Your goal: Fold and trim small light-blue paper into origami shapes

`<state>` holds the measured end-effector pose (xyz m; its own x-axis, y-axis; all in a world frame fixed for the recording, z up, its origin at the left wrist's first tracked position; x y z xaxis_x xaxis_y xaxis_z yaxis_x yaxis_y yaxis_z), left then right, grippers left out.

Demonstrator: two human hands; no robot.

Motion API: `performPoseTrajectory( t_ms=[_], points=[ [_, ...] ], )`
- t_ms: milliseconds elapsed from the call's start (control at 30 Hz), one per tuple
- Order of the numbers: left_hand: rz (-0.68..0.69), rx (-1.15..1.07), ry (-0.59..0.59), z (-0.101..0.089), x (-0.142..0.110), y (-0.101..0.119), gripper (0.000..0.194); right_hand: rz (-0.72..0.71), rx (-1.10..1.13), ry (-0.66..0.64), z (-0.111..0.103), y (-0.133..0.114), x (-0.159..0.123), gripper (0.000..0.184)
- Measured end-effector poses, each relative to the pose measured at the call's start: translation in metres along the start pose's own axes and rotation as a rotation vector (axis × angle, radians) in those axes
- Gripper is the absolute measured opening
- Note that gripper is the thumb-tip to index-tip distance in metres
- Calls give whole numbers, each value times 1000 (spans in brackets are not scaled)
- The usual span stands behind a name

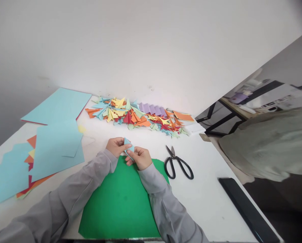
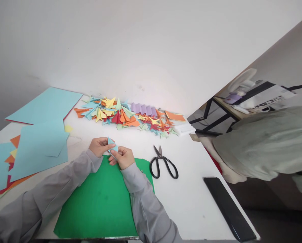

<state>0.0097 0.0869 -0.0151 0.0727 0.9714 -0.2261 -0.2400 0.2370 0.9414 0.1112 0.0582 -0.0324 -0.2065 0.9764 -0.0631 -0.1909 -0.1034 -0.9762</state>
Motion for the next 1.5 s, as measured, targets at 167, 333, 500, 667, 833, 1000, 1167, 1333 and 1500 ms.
performPoseTrajectory(
  t_ms=[167,333,500,667,833,1000,1167,1333,1500],
  points=[
    [-11,13,-4,-3,2,-2,29,-40,-38,6,1,-3,-2,39],
    [-15,-54,1,-3,3,-6,26,-93,-105,18,-1,-8,-1,39],
    [-56,-175,23,-4,6,-12,37,-83,-130,46,-5,-7,-1,38],
    [-61,-136,49,-8,6,-11,33,-107,-164,59,-4,-9,-2,38],
    [-17,-34,54,-9,7,-8,32,-115,-138,97,-6,-9,-1,36],
    [-103,-201,2,-6,9,-13,37,-72,-42,102,-11,-7,2,34],
    [-145,-252,-42,-2,8,-10,41,-41,12,77,-11,-7,3,34],
    [-158,-258,-90,1,6,-5,38,-44,15,64,-11,-8,3,32],
    [-135,-235,-95,-2,8,-4,35,-59,6,68,-12,-11,3,32]
  ],
)
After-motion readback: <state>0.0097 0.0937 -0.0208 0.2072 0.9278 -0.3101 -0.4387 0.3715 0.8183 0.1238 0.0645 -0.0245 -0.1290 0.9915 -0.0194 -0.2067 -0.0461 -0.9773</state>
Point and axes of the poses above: each hand's wrist, its own x-axis towards the middle knuckle, its own z-axis out of the palm, y = z × x, the point moved 9 cm from there along x, towards the middle knuckle, and after that the axes turned 10 degrees about -z, right-handed, at the moved point
